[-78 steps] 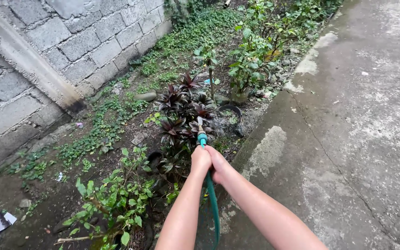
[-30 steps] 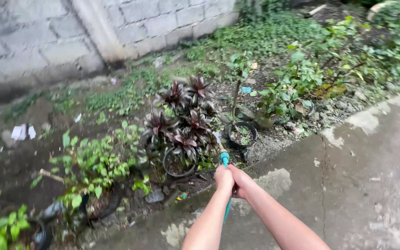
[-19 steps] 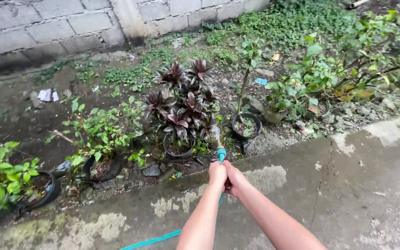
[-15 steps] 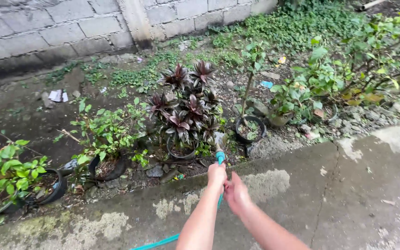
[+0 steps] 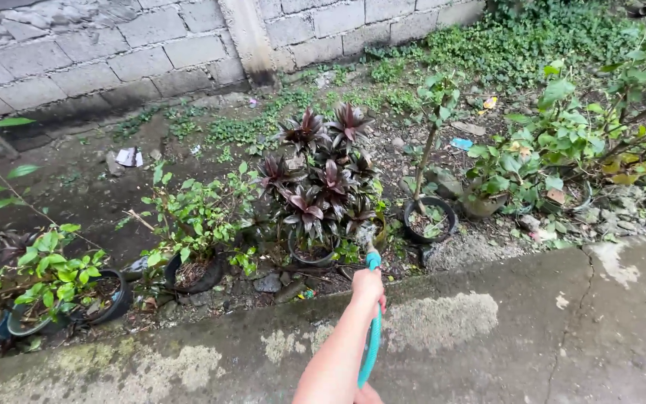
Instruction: Watering various potted and ground plants in a garden using a garden hose
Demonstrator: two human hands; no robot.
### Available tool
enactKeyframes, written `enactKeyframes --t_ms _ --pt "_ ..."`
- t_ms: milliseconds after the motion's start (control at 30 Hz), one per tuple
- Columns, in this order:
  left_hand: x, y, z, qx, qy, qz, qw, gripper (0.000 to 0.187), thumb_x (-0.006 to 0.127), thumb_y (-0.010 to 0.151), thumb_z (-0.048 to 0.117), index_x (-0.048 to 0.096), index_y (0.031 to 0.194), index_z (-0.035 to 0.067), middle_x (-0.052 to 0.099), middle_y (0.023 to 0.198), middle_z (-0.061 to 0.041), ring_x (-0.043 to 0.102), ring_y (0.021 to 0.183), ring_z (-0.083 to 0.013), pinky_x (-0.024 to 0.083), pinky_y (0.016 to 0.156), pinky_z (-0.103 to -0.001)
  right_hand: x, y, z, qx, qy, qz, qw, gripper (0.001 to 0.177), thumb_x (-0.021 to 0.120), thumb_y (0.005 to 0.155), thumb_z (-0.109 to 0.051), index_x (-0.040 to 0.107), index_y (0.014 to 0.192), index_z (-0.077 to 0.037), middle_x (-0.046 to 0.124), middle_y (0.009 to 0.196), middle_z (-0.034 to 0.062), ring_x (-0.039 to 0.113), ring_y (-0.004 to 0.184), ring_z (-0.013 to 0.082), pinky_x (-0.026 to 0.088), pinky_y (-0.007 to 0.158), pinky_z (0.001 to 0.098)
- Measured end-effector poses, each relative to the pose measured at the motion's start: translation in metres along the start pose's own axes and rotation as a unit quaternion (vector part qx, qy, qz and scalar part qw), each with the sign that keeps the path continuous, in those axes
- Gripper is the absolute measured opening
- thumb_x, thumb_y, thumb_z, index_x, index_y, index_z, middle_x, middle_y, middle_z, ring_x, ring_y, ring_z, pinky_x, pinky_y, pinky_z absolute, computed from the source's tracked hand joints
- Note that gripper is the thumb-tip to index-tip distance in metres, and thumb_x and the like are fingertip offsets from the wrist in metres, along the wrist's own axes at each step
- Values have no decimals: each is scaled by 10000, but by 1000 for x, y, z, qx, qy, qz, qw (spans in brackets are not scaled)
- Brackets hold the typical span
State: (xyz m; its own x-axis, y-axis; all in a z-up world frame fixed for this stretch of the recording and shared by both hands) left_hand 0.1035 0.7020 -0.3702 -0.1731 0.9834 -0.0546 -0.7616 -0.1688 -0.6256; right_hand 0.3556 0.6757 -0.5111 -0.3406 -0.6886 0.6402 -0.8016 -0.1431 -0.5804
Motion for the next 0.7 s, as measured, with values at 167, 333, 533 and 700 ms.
enactKeyframes --t_ms 167,333,533,700 --pt "31 -44 79 -60 -42 25 997 289 413 1098 256 491 926 38 427 568 -106 403 372 -237 354 370 -410 -71 48 -99 -52 -90 -79 991 226 613 960 -267 444 980 -118 517 600 162 623 536 405 476 541 463" --pt "52 -54 106 -110 -128 26 985 165 381 1095 192 496 1062 78 473 785 -89 427 532 -178 421 454 -348 -35 -55 -279 -183 -377 -43 907 237 569 972 -358 508 991 -129 559 553 81 575 432 224 447 446 341" --pt "127 -76 107 -141 -261 -16 955 170 352 1096 187 483 1167 104 480 868 -66 467 579 -157 507 486 -338 -42 -112 -453 -121 -665 124 726 138 559 954 -201 628 1073 -189 643 593 49 620 488 197 541 439 344" --pt "173 -121 123 -155 -360 -34 919 200 320 1120 254 489 1149 150 488 815 -35 468 536 -126 555 520 -341 -66 -118 -556 -120 -821 154 537 290 536 960 -481 538 1025 -198 731 673 80 690 635 220 522 636 351"
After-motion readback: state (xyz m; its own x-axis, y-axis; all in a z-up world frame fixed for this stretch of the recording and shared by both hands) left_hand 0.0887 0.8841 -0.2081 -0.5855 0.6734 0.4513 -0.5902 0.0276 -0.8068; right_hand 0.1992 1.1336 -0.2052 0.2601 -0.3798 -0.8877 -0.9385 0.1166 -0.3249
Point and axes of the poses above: each hand's wrist, its own y-axis towards the middle knuckle, its own x-axis out of the palm, z = x × y, the point moved 7 cm from there along y, towards the middle knuckle
